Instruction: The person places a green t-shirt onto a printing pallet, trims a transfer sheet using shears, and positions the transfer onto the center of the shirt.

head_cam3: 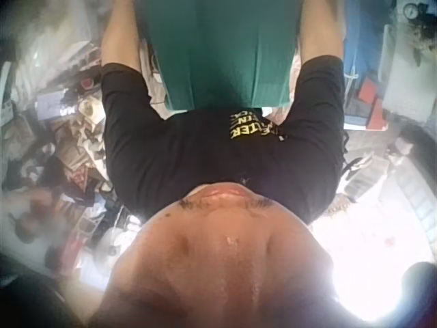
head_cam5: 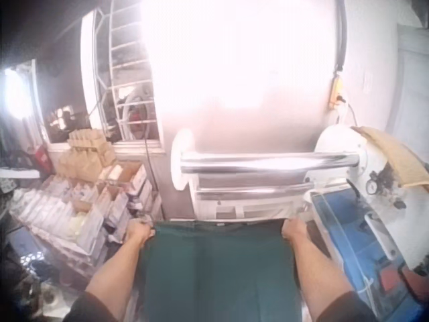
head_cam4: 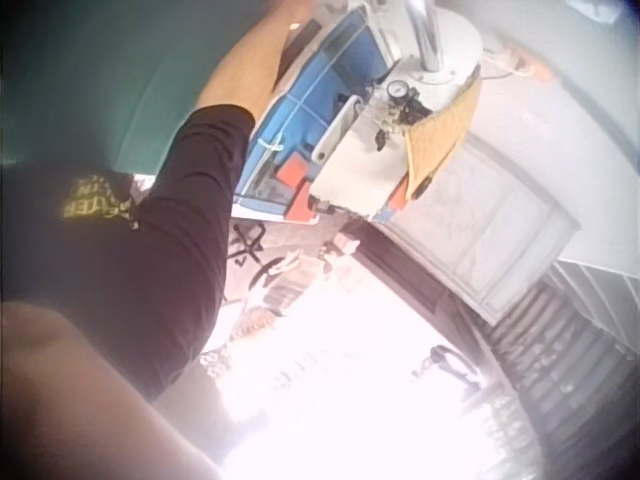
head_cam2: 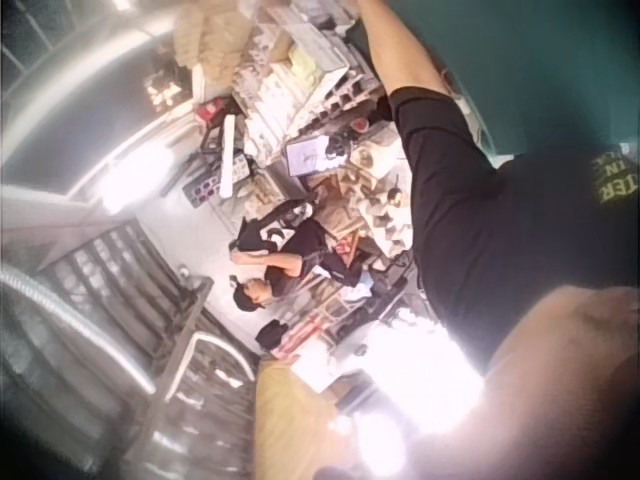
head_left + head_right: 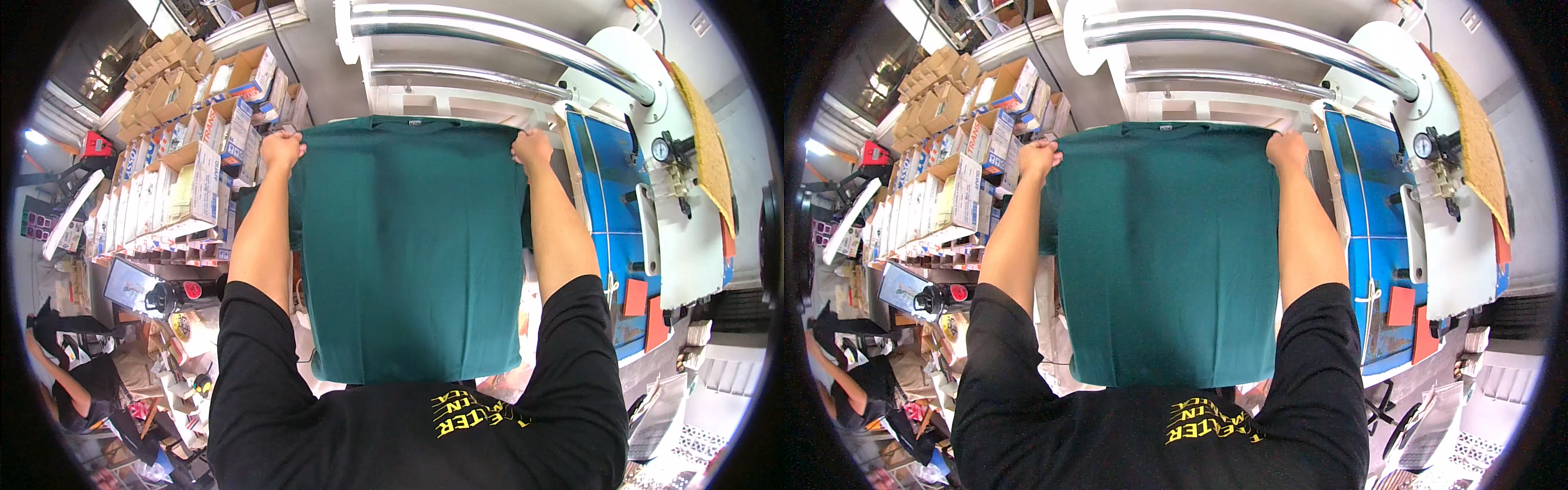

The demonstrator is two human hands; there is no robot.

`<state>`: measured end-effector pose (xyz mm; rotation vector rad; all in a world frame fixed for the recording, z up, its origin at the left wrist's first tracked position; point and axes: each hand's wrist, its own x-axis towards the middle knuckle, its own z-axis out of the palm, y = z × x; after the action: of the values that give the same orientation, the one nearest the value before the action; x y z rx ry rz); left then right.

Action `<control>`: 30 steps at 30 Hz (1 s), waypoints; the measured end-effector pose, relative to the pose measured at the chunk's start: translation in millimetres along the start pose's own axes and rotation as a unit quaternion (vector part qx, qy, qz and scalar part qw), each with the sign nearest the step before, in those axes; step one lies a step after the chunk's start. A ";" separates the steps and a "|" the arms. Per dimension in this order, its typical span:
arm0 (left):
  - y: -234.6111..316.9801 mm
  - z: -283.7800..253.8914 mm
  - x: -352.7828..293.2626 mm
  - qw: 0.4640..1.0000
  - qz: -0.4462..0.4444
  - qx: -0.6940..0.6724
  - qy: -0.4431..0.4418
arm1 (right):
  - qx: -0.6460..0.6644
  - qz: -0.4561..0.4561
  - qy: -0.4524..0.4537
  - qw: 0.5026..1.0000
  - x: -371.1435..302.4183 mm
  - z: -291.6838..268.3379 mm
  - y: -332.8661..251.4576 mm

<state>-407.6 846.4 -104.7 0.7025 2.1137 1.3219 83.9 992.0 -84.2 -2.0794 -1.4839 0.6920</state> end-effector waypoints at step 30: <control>-112.2 -102.5 -433.5 0.694 0.489 0.368 -0.380 | -0.203 -0.499 -0.204 0.817 -422.1 -74.4 193.0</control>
<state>-183.5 445.5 -95.1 2.4461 1.4189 0.2469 149.9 527.0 -102.9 -1.0556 -2.8015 0.3942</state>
